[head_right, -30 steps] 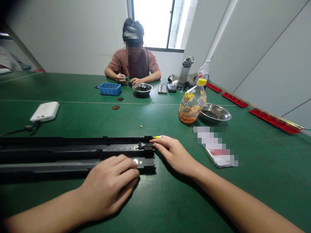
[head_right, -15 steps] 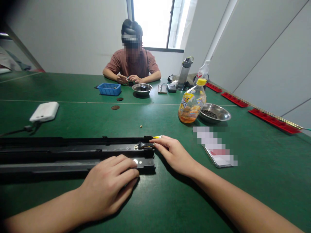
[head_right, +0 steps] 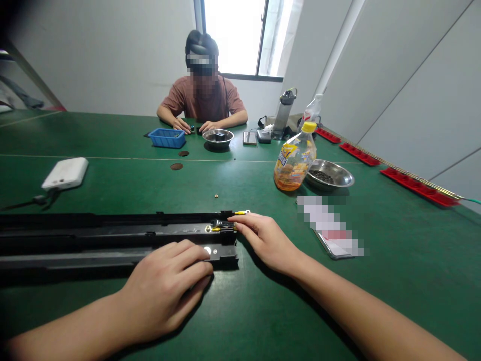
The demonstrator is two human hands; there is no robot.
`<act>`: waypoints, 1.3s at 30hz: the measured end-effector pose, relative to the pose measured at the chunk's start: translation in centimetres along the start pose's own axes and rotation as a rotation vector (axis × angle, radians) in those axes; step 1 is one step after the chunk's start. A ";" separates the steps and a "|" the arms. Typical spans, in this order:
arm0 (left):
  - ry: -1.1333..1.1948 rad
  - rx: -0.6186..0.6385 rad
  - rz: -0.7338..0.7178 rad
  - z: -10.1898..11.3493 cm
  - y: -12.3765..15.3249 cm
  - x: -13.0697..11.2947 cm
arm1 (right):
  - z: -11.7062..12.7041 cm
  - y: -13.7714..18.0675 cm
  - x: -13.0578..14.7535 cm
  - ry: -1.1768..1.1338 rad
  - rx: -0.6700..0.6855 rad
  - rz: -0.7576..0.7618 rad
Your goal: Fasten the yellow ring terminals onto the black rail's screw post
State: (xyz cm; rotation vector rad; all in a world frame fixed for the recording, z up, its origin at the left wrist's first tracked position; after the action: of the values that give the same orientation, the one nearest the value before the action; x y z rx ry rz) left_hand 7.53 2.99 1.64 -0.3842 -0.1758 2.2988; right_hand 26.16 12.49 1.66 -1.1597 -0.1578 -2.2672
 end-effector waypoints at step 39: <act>0.016 -0.003 -0.001 0.1 0.1 0.0 | -0.3 -0.1 0.4 0.058 0.106 0.001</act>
State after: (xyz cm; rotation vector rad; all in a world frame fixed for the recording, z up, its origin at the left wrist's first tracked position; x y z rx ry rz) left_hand 7.42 2.96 1.67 -0.4033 -0.1712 2.2937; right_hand 25.75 12.26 1.84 -1.0388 -0.2514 -2.2601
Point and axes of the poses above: each hand's wrist, its own y-axis away from the middle knuckle, its own z-axis out of the back of the hand, x = y × z, the point moved 6 cm from there along -y, towards the middle knuckle, and after that the axes turned 4 degrees about x, right-handed, at the moved point
